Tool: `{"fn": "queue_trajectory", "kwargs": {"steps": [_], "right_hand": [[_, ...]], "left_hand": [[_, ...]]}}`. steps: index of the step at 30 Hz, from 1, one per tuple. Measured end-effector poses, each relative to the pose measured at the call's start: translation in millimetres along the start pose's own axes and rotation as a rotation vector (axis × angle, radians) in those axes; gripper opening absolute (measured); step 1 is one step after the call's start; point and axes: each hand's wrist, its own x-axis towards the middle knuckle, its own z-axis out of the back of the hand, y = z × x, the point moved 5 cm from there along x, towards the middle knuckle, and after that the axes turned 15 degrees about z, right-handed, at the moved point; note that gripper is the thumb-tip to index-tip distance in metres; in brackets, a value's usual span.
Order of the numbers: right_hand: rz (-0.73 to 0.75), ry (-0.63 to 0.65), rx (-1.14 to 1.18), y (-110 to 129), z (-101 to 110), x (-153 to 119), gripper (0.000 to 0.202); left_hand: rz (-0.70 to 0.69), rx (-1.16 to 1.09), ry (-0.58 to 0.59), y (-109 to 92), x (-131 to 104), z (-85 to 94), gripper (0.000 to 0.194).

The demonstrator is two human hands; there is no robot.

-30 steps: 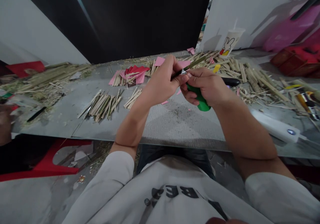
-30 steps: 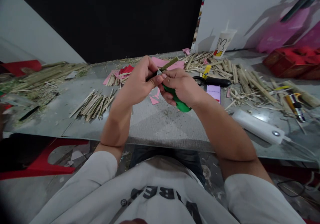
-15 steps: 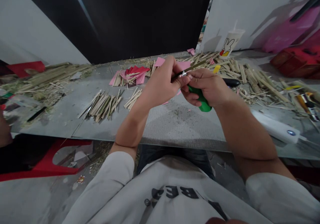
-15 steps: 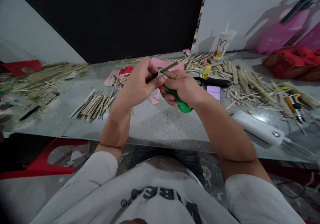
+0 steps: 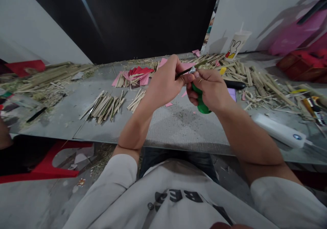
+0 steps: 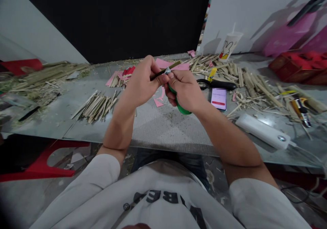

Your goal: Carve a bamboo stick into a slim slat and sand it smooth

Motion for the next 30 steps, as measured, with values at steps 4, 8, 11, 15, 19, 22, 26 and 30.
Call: {"fn": "queue_trajectory", "kwargs": {"steps": [4,8,11,15,19,22,26,30], "right_hand": [[-0.016,0.101,0.054,2.3,1.2,1.3,0.052],[-0.054,0.216,0.124,2.0,2.8,1.8,0.048],[-0.073,0.266,0.166,1.9,3.2,2.6,0.047],[-0.093,0.265,0.169,2.6,2.3,2.9,0.044],[-0.070,0.155,0.118,-0.7,2.7,2.6,0.045],[-0.032,0.055,0.061,-4.7,4.0,2.5,0.047],[-0.016,0.071,0.063,-3.5,1.9,2.3,0.049],[-0.071,0.175,0.096,1.8,3.1,1.7,0.045]], "left_hand": [[-0.199,0.219,-0.048,-0.7,3.1,-1.3,0.034],[-0.300,0.297,-0.040,6.1,5.7,-2.5,0.027],[-0.356,0.330,-0.045,9.8,7.1,-2.9,0.025],[-0.371,0.337,-0.043,13.0,10.8,-4.2,0.023],[-0.363,0.326,-0.109,15.3,15.0,-2.6,0.026],[-0.326,0.312,-0.148,15.6,17.0,-0.6,0.029],[-0.308,0.305,-0.060,11.3,15.3,-2.8,0.027],[-0.355,0.316,-0.015,5.3,9.8,-3.2,0.022]]}}
